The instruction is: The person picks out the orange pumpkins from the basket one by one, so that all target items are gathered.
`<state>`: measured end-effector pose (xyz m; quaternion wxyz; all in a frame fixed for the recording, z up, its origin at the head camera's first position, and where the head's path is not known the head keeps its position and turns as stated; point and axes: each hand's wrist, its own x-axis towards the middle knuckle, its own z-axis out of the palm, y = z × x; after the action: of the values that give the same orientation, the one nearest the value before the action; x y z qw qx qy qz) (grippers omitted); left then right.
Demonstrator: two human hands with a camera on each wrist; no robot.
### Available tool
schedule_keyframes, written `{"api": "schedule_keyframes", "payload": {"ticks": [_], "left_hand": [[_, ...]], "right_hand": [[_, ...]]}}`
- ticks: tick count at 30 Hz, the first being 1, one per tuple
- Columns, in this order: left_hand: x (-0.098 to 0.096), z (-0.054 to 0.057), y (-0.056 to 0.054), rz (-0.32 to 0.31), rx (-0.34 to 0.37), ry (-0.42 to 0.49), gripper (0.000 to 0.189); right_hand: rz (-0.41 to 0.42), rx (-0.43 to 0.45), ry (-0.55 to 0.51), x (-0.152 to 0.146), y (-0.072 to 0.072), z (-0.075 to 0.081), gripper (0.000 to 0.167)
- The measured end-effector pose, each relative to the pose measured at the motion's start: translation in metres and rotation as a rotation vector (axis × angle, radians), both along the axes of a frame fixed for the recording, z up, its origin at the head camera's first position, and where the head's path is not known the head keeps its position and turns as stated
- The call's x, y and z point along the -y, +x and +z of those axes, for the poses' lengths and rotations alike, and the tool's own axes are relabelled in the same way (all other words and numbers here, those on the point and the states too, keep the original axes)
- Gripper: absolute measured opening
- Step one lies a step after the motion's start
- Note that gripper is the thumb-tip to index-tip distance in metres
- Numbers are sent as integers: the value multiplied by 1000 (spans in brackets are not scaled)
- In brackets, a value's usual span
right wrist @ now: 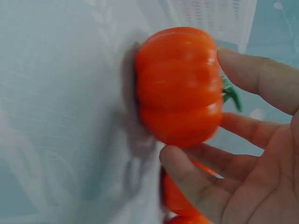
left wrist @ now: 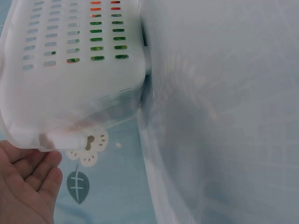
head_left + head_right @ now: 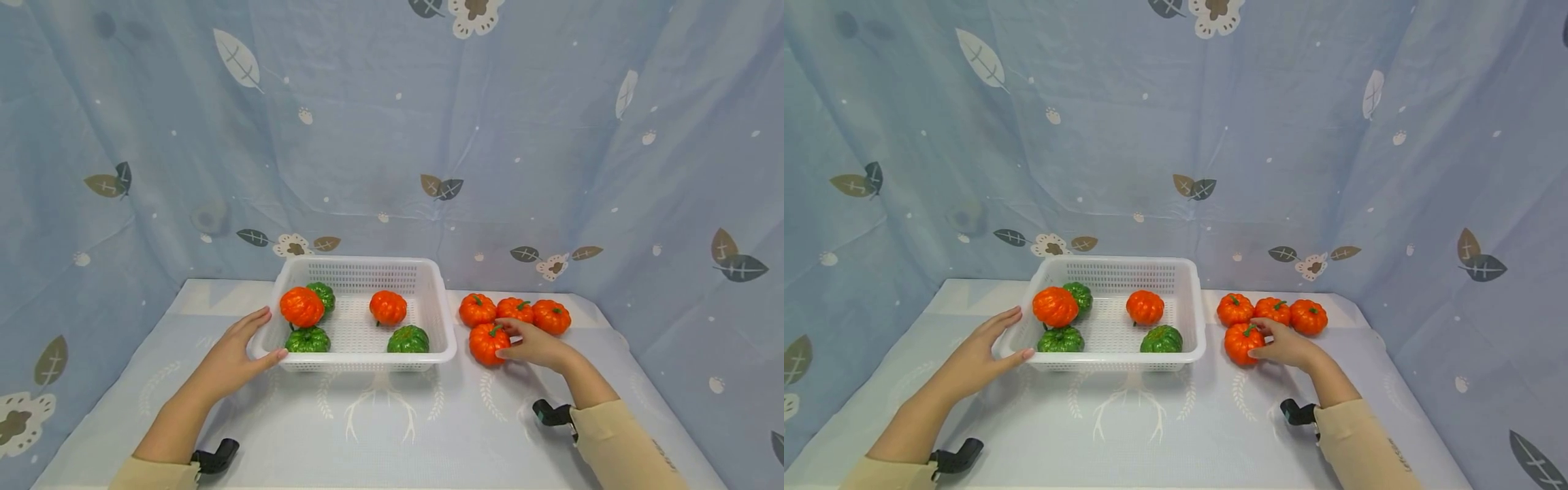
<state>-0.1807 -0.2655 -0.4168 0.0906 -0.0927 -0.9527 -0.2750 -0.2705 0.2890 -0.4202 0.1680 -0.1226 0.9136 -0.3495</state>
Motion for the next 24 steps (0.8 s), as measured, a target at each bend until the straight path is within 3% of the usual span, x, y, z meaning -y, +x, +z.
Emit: {"api": "schedule_keyframes", "payload": {"ticks": [7,15,20,24], "left_hand": [[-1,0,1,10,2,-6,88],[1,-3,-1,2,-5,-3,89],[1,-3,0,-3,-6,-4,91],[1,-4,-1,0,4,-9,92]], "right_hand": [[59,-72,108,6,10,33,78],[122,-175,114,28,21,73,71],[118,-242,81,54,21,82,64],[82,-300,40,81,15,76,56]]}}
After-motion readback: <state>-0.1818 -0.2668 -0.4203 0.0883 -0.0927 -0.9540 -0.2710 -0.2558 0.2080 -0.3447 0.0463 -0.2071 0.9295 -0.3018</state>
